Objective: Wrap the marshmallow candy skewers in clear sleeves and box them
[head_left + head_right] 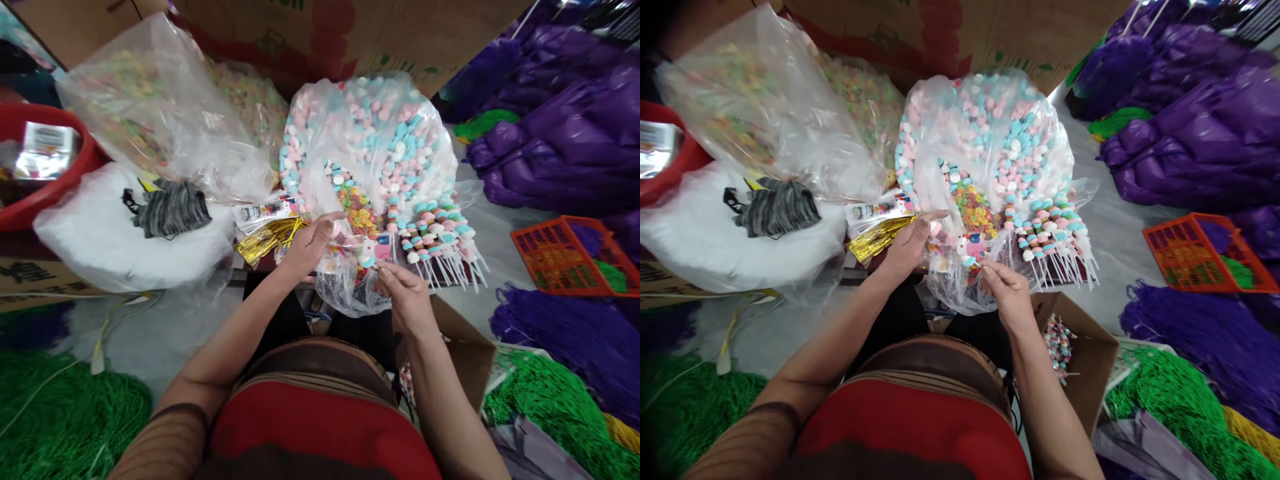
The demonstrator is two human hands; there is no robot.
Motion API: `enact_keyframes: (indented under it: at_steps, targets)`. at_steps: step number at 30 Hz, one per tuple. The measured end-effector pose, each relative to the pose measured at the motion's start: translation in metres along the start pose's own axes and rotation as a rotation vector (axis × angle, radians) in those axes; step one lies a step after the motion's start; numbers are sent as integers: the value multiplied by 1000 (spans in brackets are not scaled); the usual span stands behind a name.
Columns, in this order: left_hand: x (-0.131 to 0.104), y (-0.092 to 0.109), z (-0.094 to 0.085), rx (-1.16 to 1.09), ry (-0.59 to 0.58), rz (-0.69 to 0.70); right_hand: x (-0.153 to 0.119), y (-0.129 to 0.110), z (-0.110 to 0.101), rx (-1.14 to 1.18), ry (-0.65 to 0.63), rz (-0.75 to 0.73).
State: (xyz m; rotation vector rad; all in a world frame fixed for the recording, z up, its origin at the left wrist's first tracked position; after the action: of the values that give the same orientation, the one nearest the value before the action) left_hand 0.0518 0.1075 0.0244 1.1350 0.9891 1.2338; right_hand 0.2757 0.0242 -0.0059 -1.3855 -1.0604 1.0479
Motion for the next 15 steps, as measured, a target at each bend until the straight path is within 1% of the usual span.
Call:
enact_keyframes:
  at_steps: [3, 5, 8, 12, 15]
  targets:
    - [-6, 1, 20, -15, -61, 33, -14, 9, 7, 20, -31, -1]
    - [-8, -4, 27, -58, -30, 14, -21, 15, 11, 16, -35, -1]
    - [-10, -15, 35, -157, 43, -70, -29, 23, 17, 14, -17, 15]
    - [-13, -18, 40, -263, 115, -111, -36, 23, 25, 26, 7, 5]
    - [-16, -13, 36, -156, 160, -55, -40, 20, 32, -2, 4, -18]
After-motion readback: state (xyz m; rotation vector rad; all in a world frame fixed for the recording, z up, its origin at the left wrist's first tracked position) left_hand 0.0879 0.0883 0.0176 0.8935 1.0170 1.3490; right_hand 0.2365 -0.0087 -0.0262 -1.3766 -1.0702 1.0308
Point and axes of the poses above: each hand's wrist, its own x-axis towards the middle knuckle, its own z-axis out of the palm, y = z × x, the point moved 9 cm from there along x, towards the middle knuckle, and after that the axes turned 3 degrees about -z, right-handed, at the moved point
